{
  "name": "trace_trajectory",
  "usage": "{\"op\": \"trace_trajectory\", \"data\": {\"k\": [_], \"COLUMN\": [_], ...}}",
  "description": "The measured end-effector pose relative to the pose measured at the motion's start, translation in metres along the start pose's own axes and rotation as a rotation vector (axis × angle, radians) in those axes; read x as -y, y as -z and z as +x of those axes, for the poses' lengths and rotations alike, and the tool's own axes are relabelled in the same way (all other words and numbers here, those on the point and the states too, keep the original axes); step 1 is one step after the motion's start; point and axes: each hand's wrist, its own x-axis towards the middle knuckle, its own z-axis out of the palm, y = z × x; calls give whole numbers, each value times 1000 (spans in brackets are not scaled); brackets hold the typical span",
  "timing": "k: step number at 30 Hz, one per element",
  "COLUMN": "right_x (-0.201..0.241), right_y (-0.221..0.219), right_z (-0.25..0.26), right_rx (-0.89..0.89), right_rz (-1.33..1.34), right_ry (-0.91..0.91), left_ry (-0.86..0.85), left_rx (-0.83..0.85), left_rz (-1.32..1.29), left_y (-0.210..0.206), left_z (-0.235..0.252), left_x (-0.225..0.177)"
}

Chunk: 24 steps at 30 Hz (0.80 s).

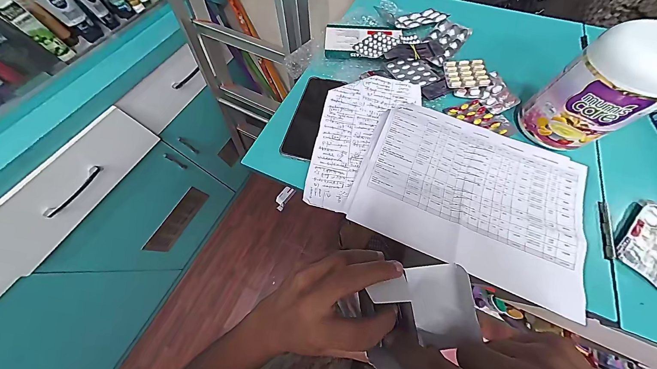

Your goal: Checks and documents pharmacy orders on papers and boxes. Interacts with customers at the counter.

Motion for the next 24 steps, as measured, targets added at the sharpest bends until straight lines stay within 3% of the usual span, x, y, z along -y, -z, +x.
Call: {"op": "trace_trajectory", "data": {"k": [17,20,24], "right_x": [0,-4,4], "right_y": [1,-8,-43], "right_z": [-1,-3,4], "right_rx": [58,-103,-514], "right_rz": [60,150,77], "right_ry": [-22,-52,-271], "left_ry": [-16,22,153], "left_rx": [50,14,-97], "left_rz": [19,-17,-61], "left_y": [0,-2,-12], "left_z": [-1,-1,-6], "left_x": [1,1,-2]}}
